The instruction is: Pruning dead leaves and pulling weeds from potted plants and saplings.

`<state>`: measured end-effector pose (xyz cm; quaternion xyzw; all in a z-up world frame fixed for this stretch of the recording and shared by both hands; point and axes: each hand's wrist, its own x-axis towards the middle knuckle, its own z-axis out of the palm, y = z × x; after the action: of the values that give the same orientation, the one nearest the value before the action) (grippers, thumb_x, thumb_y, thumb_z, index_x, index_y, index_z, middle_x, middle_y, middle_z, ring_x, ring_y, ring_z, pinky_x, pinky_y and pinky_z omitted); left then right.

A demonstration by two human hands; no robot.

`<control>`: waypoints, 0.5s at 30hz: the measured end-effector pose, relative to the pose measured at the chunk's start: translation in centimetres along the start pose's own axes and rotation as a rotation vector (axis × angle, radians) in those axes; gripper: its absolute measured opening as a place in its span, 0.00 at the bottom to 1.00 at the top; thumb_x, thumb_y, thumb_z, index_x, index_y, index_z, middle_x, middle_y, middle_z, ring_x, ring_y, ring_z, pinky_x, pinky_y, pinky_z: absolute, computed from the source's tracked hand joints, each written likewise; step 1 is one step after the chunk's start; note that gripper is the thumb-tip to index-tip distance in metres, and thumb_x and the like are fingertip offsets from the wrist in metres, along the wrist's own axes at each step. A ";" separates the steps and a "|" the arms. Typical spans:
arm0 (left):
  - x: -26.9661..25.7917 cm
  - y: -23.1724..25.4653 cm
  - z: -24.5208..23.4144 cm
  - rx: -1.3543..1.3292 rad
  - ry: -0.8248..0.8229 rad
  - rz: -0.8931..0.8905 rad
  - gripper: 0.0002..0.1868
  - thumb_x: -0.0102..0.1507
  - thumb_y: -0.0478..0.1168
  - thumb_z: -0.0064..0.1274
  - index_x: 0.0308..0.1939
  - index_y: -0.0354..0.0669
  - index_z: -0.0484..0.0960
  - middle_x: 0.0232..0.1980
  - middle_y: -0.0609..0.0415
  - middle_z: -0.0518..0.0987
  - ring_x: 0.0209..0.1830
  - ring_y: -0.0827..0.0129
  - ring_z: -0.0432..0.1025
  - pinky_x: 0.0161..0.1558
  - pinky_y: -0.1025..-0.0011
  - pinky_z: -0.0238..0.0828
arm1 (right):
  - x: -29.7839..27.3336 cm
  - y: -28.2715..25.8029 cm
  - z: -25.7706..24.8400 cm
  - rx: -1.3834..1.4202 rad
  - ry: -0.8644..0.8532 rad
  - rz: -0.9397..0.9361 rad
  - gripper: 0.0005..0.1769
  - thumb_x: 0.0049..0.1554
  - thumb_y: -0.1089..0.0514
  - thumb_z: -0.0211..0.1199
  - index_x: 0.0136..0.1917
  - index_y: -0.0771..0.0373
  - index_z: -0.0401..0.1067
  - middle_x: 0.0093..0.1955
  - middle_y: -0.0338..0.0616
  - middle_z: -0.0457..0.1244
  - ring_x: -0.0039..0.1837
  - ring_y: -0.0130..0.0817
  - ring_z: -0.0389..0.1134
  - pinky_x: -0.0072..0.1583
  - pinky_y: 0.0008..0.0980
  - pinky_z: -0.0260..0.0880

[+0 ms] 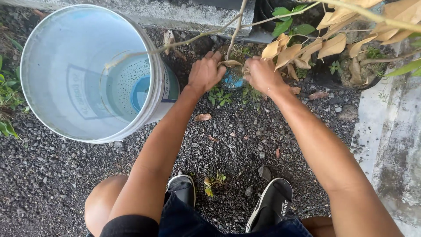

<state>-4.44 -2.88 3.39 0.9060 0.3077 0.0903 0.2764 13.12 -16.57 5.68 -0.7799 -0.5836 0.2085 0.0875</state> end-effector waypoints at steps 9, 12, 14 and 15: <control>-0.2 -3.4 1.2 -0.631 0.380 -0.276 0.16 0.59 0.33 0.54 0.18 0.37 0.67 0.29 0.50 0.82 0.23 0.74 0.68 0.28 0.71 0.67 | 3.5 1.7 1.7 0.165 0.361 -0.074 0.11 0.58 0.66 0.62 0.55 0.62 0.78 0.52 0.53 0.66 0.52 0.51 0.70 0.56 0.49 0.72; 0.2 -3.8 1.7 -0.897 0.427 -0.365 0.16 0.61 0.32 0.56 0.19 0.38 0.69 0.27 0.57 0.83 0.22 0.82 0.63 0.25 0.76 0.58 | 4.2 1.2 2.9 -0.071 0.354 -0.140 0.17 0.55 0.71 0.58 0.56 0.67 0.77 0.53 0.56 0.64 0.50 0.56 0.69 0.53 0.52 0.71; 0.1 -4.2 1.9 -0.868 0.473 -0.341 0.15 0.60 0.32 0.57 0.20 0.38 0.70 0.27 0.58 0.82 0.24 0.84 0.63 0.27 0.76 0.60 | 4.6 1.2 3.4 -0.139 0.331 -0.125 0.12 0.57 0.70 0.58 0.54 0.69 0.76 0.54 0.59 0.64 0.52 0.57 0.69 0.54 0.52 0.71; -0.1 -4.4 2.1 -0.842 0.515 -0.318 0.15 0.60 0.32 0.58 0.21 0.38 0.71 0.27 0.59 0.80 0.26 0.85 0.63 0.29 0.77 0.62 | 4.6 1.2 3.7 -0.209 0.305 -0.108 0.08 0.59 0.69 0.59 0.51 0.70 0.76 0.55 0.61 0.64 0.55 0.58 0.70 0.55 0.53 0.72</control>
<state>-6.09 -0.98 -0.83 0.6067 0.4365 0.3834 0.5426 13.68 -12.94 0.85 -0.7748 -0.6231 0.0208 0.1046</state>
